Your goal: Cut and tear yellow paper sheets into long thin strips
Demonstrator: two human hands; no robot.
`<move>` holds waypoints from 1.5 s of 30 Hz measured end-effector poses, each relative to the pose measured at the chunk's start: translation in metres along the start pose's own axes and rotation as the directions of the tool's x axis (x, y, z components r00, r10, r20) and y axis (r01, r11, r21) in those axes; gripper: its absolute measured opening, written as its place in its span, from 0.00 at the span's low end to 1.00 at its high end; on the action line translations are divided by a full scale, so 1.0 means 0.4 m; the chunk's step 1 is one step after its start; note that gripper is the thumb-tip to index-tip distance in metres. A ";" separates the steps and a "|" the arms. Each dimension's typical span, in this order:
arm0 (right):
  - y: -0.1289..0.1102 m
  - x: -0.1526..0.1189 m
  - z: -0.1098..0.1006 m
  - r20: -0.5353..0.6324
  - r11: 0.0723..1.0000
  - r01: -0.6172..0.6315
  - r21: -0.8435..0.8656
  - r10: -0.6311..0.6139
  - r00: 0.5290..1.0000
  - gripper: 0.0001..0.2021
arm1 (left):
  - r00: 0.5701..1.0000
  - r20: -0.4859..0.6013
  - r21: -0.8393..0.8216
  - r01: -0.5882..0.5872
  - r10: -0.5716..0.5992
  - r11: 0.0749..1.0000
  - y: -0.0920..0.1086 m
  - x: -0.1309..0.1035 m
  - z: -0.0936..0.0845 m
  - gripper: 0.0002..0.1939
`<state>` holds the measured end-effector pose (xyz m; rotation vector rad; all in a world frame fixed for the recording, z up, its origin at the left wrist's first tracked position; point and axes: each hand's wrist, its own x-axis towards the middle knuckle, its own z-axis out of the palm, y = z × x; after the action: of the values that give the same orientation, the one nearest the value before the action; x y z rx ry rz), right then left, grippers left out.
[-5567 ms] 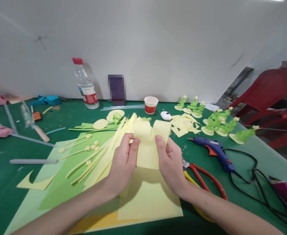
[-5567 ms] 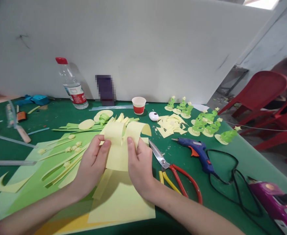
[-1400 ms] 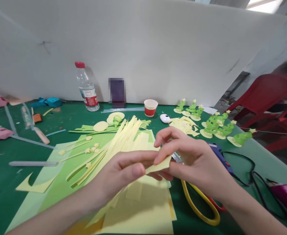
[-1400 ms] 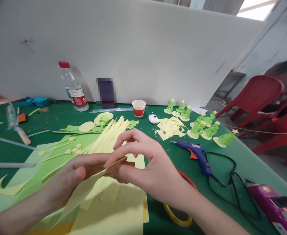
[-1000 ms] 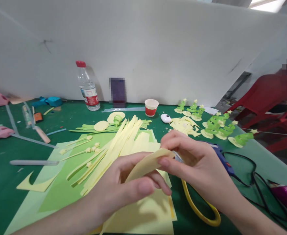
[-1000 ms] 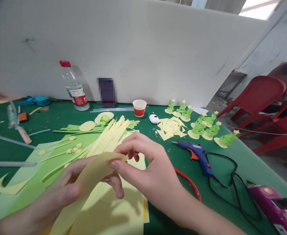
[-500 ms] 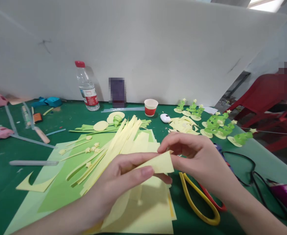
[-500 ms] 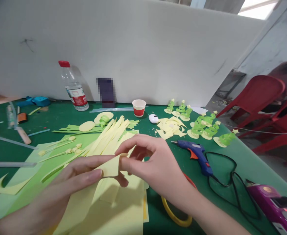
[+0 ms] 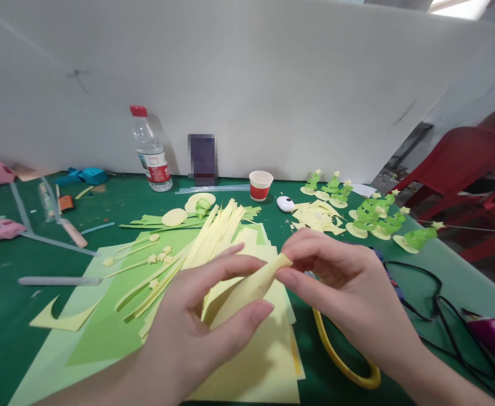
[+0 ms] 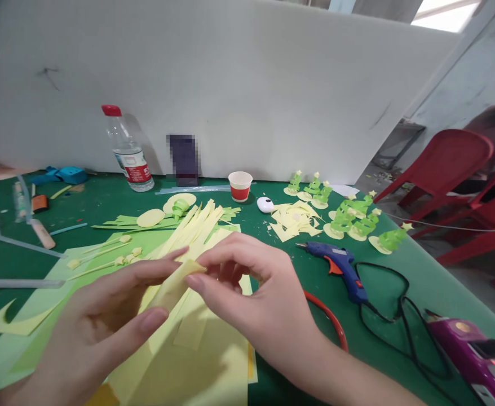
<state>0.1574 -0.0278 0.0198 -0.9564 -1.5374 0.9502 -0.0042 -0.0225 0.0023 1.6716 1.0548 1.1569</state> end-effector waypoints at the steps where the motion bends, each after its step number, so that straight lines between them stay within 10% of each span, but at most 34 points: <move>1: -0.001 -0.001 0.002 -0.006 1.000 -0.008 0.007 0.008 1.000 0.05 | 0.998 -0.025 0.041 -0.062 0.063 0.997 0.001 -0.001 -0.004 0.10; 8: 0.003 -0.005 0.016 -0.011 0.999 -0.051 0.007 0.051 0.999 0.05 | 0.982 0.039 0.124 -0.190 0.187 0.974 0.024 0.011 -0.012 0.04; 22: 0.006 0.002 0.022 -0.001 0.991 -0.136 0.000 0.136 0.991 0.05 | 0.959 0.210 0.059 0.183 -0.191 0.981 0.030 0.027 -0.010 0.10; 32: -0.007 -0.016 0.028 0.039 0.986 -0.157 0.048 0.155 0.987 0.05 | 0.983 0.186 -0.085 0.009 0.007 0.996 0.011 0.001 -0.010 0.07; 45: -0.026 -0.033 0.023 0.168 0.946 -0.283 0.156 0.257 0.952 0.06 | 0.991 0.022 -0.150 0.131 -0.129 0.980 0.047 -0.020 0.023 0.09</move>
<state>0.1492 -0.0446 0.0235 -1.0036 -1.4327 1.3568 0.0060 -0.0373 0.0157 1.4686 1.0265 1.1120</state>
